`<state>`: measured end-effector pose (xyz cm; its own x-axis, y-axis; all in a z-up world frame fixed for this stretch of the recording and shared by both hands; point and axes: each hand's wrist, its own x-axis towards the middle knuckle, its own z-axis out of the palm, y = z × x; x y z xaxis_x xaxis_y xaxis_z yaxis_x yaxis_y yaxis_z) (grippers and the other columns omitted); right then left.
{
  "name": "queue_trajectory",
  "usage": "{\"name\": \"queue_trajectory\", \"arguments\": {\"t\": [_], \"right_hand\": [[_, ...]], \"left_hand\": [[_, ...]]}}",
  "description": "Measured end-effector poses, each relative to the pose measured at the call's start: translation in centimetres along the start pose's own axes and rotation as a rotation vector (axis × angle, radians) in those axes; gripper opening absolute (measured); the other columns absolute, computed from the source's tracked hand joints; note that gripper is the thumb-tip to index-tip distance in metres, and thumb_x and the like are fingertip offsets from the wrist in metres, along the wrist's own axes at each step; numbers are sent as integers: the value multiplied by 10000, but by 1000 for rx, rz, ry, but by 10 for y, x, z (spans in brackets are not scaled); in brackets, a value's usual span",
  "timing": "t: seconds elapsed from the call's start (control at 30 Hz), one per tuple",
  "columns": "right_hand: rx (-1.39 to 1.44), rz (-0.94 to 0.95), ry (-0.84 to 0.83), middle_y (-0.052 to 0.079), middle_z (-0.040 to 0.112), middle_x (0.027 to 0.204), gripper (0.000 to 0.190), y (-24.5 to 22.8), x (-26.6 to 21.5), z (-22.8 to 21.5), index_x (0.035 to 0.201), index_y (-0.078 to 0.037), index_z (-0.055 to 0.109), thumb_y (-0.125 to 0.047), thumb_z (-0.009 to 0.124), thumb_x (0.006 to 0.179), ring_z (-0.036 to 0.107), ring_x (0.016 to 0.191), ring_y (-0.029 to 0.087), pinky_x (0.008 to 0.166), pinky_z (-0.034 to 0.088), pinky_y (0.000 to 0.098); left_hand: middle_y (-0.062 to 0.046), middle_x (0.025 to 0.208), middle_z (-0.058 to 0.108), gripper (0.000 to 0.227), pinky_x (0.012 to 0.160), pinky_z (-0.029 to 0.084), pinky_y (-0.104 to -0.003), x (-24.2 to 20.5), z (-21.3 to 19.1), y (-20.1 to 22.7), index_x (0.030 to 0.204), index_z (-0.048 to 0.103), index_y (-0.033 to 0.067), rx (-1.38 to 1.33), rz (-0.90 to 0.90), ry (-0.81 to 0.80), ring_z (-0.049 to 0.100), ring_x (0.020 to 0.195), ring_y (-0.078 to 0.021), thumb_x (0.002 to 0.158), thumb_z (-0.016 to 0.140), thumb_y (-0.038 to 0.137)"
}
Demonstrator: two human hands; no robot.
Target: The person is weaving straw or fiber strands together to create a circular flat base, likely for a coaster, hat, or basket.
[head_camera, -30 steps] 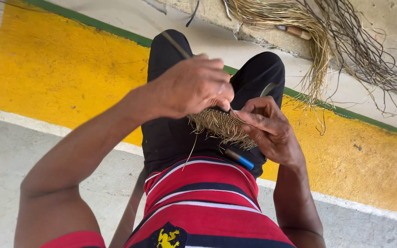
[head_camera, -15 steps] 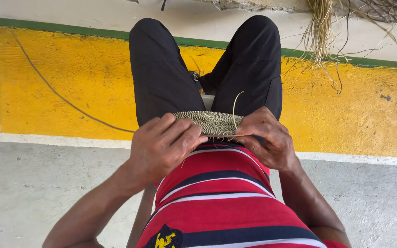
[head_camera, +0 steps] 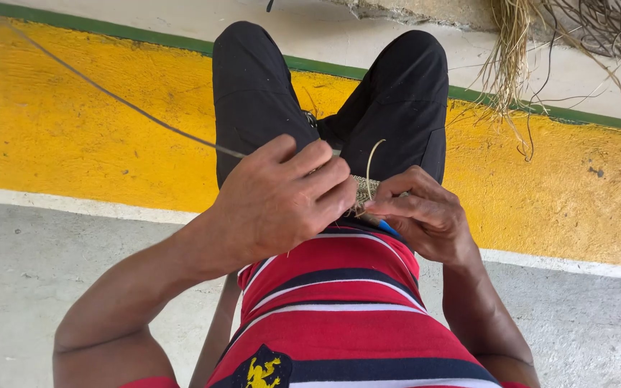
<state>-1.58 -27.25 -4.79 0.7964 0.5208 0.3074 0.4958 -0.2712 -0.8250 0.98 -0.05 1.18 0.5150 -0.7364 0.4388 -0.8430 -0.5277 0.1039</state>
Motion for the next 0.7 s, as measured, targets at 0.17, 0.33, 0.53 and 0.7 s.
{"name": "queue_trajectory", "arguments": {"t": [0.17,0.33,0.53,0.7], "right_hand": [[87,56,-205,51,639,1052,430,5,2,-9,1246,-153,721,23,769,856,632,936,182,727,516,296],[187,87,-266,33,610,1050,511,12,-2,-15,1283,-169,725,53,759,824,613,954,181,759,512,300],[188,82,-164,70,652,1113,442,17,-4,-13,1260,-102,677,41,739,847,642,989,180,844,537,307],[246,37,22,50,655,1084,381,30,-9,-2,1243,-72,566,-40,779,929,661,1035,180,920,558,311]], "left_hand": [[12,1037,660,186,754,492,-312,-16,6,4,1070,742,101,-226,-74,-103,574,1030,-163,927,687,206],[22,972,644,148,767,506,-325,-4,16,-13,1002,734,116,-308,-53,-133,588,1011,-159,918,704,233],[0,928,628,246,732,509,-325,-1,25,2,1038,735,98,-518,-124,-104,596,918,-171,892,757,295],[-4,949,635,279,737,500,-340,-3,27,15,1126,742,85,-442,-207,-2,592,930,-186,903,775,249]]}}
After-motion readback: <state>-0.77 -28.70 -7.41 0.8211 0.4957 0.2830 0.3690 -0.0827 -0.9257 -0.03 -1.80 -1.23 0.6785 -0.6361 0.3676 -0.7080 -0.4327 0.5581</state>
